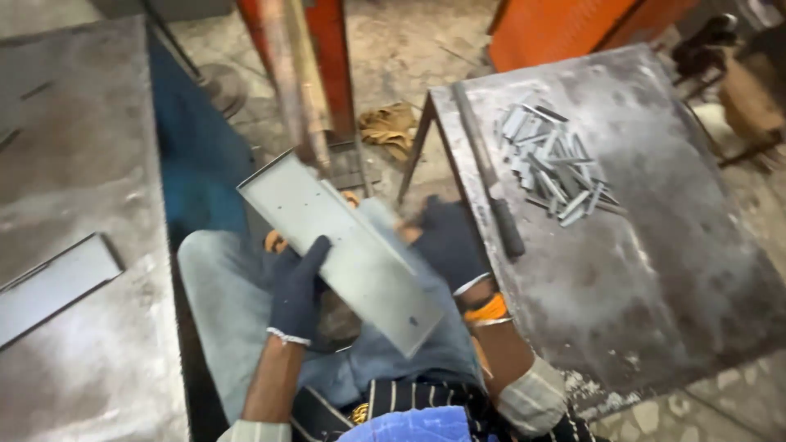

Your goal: The person sits at a metal workbench holding folded sheet metal parts on their lap and files the cut edges with a small hand file. They place each finished part on the table, stack the completed pieces, and pick up the next part, repeating the filing cycle.

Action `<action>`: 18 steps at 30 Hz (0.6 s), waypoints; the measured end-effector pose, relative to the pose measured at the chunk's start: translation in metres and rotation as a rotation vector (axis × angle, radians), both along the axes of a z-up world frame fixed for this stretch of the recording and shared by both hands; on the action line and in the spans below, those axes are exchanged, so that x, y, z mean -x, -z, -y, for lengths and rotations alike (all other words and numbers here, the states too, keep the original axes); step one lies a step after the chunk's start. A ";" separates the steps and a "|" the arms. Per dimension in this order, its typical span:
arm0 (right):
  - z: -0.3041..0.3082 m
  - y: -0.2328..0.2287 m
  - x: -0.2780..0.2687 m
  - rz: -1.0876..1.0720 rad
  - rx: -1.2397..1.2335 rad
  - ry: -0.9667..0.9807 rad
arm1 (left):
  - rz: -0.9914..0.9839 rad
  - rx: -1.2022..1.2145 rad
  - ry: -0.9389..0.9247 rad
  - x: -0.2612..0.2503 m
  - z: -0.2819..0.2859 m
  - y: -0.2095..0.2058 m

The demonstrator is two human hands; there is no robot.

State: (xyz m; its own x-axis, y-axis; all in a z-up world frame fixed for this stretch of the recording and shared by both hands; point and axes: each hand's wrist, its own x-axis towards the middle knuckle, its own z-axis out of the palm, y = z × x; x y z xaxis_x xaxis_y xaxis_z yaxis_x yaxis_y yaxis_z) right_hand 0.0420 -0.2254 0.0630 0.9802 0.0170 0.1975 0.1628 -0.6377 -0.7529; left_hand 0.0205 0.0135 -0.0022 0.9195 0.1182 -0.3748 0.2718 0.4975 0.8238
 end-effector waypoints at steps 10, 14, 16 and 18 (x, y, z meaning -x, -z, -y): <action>-0.110 -0.007 0.012 0.093 0.134 -0.197 | 0.072 -0.026 -0.153 0.020 -0.012 0.007; -0.119 -0.009 0.014 0.248 0.103 -0.177 | 0.112 -0.132 -0.142 0.025 -0.009 0.008; -0.124 -0.016 0.018 0.315 0.162 -0.133 | 0.131 -0.123 -0.127 0.024 -0.009 0.006; -0.128 -0.022 0.026 0.271 0.266 -0.144 | 0.148 -0.206 -0.165 0.024 -0.012 0.004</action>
